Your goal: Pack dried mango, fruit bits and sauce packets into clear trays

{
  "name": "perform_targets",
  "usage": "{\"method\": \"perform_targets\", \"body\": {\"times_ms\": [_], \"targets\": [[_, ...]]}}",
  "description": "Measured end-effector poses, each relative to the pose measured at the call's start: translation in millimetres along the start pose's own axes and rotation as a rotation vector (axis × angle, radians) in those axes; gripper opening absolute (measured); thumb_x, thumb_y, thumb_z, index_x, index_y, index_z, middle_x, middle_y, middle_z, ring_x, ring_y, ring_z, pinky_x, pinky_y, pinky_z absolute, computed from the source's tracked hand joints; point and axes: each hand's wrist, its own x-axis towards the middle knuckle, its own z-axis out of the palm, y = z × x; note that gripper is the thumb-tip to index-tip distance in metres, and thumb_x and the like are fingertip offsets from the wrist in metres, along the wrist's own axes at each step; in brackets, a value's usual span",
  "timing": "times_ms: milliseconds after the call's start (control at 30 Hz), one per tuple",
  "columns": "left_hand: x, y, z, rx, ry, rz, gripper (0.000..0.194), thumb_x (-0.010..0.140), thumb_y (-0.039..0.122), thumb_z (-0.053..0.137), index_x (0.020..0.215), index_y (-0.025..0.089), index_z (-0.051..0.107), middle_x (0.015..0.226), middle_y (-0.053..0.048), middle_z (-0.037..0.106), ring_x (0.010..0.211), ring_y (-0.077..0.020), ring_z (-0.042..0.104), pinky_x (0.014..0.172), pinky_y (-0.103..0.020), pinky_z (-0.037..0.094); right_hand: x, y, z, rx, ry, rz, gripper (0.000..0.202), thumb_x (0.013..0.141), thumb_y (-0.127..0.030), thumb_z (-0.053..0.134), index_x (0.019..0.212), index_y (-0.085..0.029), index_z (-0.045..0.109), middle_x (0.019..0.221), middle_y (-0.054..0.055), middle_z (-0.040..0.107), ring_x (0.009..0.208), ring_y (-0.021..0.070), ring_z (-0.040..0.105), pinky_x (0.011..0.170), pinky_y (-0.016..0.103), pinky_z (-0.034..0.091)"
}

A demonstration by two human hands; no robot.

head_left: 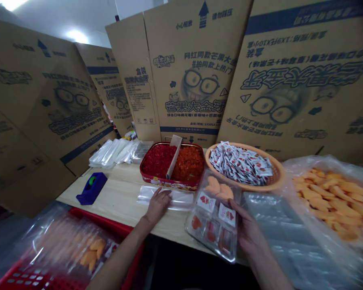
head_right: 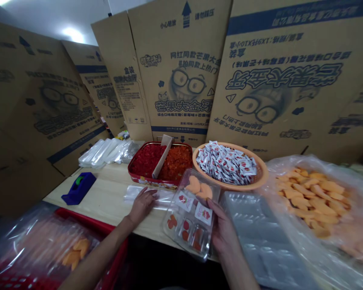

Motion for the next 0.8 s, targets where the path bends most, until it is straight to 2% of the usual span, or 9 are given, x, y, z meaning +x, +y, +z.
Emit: {"method": "perform_targets", "body": {"times_ms": [100, 167, 267, 433, 500, 567, 667, 733, 800], "targets": [[3, 17, -13.7, 0.067, 0.016, -0.033, 0.011, 0.078, 0.025, 0.051, 0.079, 0.018, 0.060, 0.084, -0.008, 0.062, 0.087, -0.0210, 0.056, 0.099, -0.042, 0.027, -6, -7, 4, 0.042, 0.027, -0.051, 0.011, 0.070, -0.014, 0.060, 0.081, -0.015, 0.064, 0.079, 0.005, 0.068, 0.066, 0.0186, 0.064, 0.076, 0.039, 0.051], [8, 30, -26.1, 0.127, 0.024, -0.061, 0.021, 0.079, 0.025, 0.049, 0.096, 0.018, 0.058, 0.084, -0.007, 0.062, 0.082, -0.0206, 0.056, 0.087, -0.038, 0.037, -10, -12, 7, 0.062, 0.047, -0.091, 0.011, 0.072, -0.013, 0.057, 0.081, -0.014, 0.063, 0.078, 0.006, 0.067, 0.066, 0.0190, 0.064, 0.076, 0.040, 0.051], [17, 50, -46.7, 0.207, 0.026, -0.091, 0.035, 0.082, 0.026, 0.047, 0.115, 0.020, 0.051, 0.093, -0.005, 0.062, 0.083, -0.0174, 0.056, 0.077, -0.029, 0.040, -14, -20, 11, 0.094, 0.098, -0.174, 0.012, 0.073, -0.010, 0.055, 0.081, -0.013, 0.063, 0.076, 0.005, 0.067, 0.063, 0.0175, 0.064, 0.076, 0.038, 0.052], [17, 80, -60.8, 0.314, 0.093, -0.177, 0.025, 0.085, 0.037, 0.042, 0.082, 0.017, 0.057, 0.078, -0.004, 0.062, 0.071, -0.0146, 0.056, 0.064, -0.024, 0.038, -19, -29, 11, 0.129, 0.100, -0.230, 0.017, 0.072, -0.008, 0.054, 0.084, -0.014, 0.064, 0.079, 0.004, 0.068, 0.064, 0.0171, 0.064, 0.076, 0.037, 0.053], [7, 92, -49.1, 0.473, 0.066, -0.212, 0.022, 0.085, 0.033, 0.040, 0.086, 0.016, 0.054, 0.079, -0.005, 0.061, 0.072, -0.0166, 0.057, 0.065, -0.026, 0.039, -21, -32, 9, 0.136, 0.118, -0.241, 0.016, 0.073, -0.009, 0.052, 0.082, -0.014, 0.064, 0.077, 0.003, 0.067, 0.063, 0.0170, 0.064, 0.075, 0.037, 0.053], [-7, 100, -26.6, 0.645, -0.093, -0.213, 0.020, 0.085, 0.025, 0.036, 0.091, 0.015, 0.053, 0.083, -0.007, 0.061, 0.077, -0.0201, 0.059, 0.066, -0.029, 0.041, -23, -37, 7, 0.136, 0.140, -0.271, 0.016, 0.074, -0.010, 0.051, 0.081, -0.014, 0.064, 0.075, 0.003, 0.067, 0.061, 0.0165, 0.063, 0.074, 0.036, 0.054], [-30, 101, 15.3, 0.657, -0.294, -0.173, 0.022, 0.078, 0.012, 0.037, 0.092, 0.013, 0.054, 0.089, -0.011, 0.061, 0.081, -0.0229, 0.059, 0.068, -0.032, 0.044, -25, -42, 5, 0.154, 0.158, -0.350, 0.016, 0.076, -0.010, 0.050, 0.082, -0.013, 0.064, 0.079, 0.003, 0.067, 0.064, 0.0152, 0.064, 0.075, 0.033, 0.054], [-42, 94, 37.7, 0.631, -0.363, -0.155, 0.032, 0.073, 0.006, 0.038, 0.101, 0.010, 0.054, 0.105, -0.014, 0.059, 0.099, -0.0232, 0.056, 0.083, -0.033, 0.043, -27, -46, 2, 0.153, 0.152, -0.380, 0.018, 0.076, -0.010, 0.049, 0.084, -0.013, 0.065, 0.084, 0.003, 0.067, 0.069, 0.0152, 0.064, 0.075, 0.032, 0.054], [-51, 86, 50.6, 0.616, -0.393, -0.159, 0.040, 0.073, 0.005, 0.040, 0.111, 0.006, 0.050, 0.123, -0.016, 0.050, 0.118, -0.0235, 0.044, 0.100, -0.035, 0.032, -28, -48, -1, 0.139, 0.157, -0.400, 0.019, 0.077, -0.010, 0.048, 0.085, -0.013, 0.065, 0.087, 0.004, 0.067, 0.071, 0.0160, 0.064, 0.073, 0.033, 0.054]]}}
